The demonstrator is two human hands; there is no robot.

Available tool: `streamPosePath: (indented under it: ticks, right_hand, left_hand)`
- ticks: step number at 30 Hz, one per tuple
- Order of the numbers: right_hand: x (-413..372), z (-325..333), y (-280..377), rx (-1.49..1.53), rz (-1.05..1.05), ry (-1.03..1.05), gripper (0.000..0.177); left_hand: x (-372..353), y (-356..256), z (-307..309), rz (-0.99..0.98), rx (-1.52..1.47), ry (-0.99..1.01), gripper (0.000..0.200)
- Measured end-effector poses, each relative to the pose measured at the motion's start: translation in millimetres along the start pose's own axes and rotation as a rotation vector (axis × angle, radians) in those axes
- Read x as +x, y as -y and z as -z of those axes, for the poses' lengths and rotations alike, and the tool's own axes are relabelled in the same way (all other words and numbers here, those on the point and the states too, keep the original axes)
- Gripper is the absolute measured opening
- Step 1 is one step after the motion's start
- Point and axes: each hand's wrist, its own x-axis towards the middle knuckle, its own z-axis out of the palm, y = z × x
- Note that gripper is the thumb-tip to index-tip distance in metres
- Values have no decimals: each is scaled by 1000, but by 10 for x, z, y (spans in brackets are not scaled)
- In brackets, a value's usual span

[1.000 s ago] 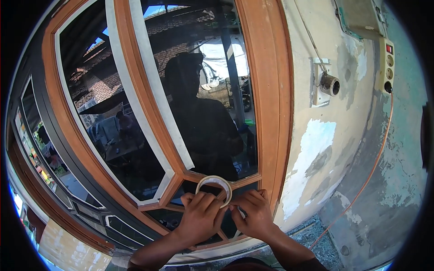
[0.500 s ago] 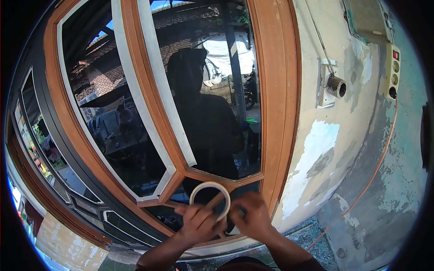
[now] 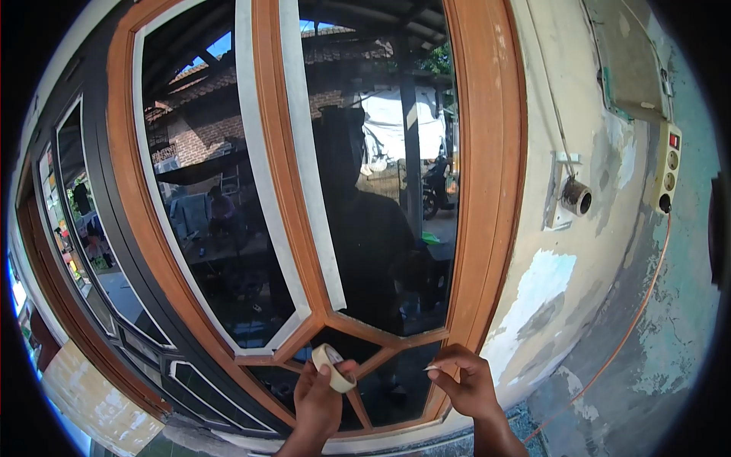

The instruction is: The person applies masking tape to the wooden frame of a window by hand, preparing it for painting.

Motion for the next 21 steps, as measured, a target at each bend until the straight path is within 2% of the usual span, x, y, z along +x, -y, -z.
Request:
streamPosePath:
  ticks: [2, 3, 6, 9, 10, 12, 13, 16, 17, 20, 21]
  right_hand:
    - [69, 40, 145, 48, -7, 50, 15]
    - [131, 50, 261, 73, 35, 66, 17]
    - [451, 9, 618, 170, 147, 108, 20]
    - [808, -46, 927, 291, 242, 129, 26]
    - [940, -70, 1064, 317, 275, 145, 29]
    - [1182, -144, 1294, 302, 372, 153, 44]
    - [1255, -186, 1423, 306, 379, 181, 57]
    - [1515, -236, 1578, 250, 434, 229, 63]
    - [1563, -273, 1635, 285, 432, 222, 62]
    - [1711, -346, 1726, 329, 446, 190, 62]
    - [1736, -370, 1753, 360, 423, 178, 61]
  left_hand:
    - [-22, 39, 62, -38, 42, 93, 38]
    - [28, 34, 142, -46, 81, 177, 43]
    - [135, 42, 165, -119, 86, 256, 59]
    - [129, -18, -223, -381, 200, 292, 86]
    - [173, -46, -343, -403, 184, 344, 93]
    - [266, -127, -541, -448, 150, 447, 106]
    - [308, -171, -560, -381, 177, 481, 112]
    - [480, -175, -543, -495, 324, 535, 118]
    - [452, -188, -596, -483, 342, 480, 125]
    - [428, -196, -675, -497, 450, 469, 129]
    - [408, -197, -695, -515, 473, 447, 124]
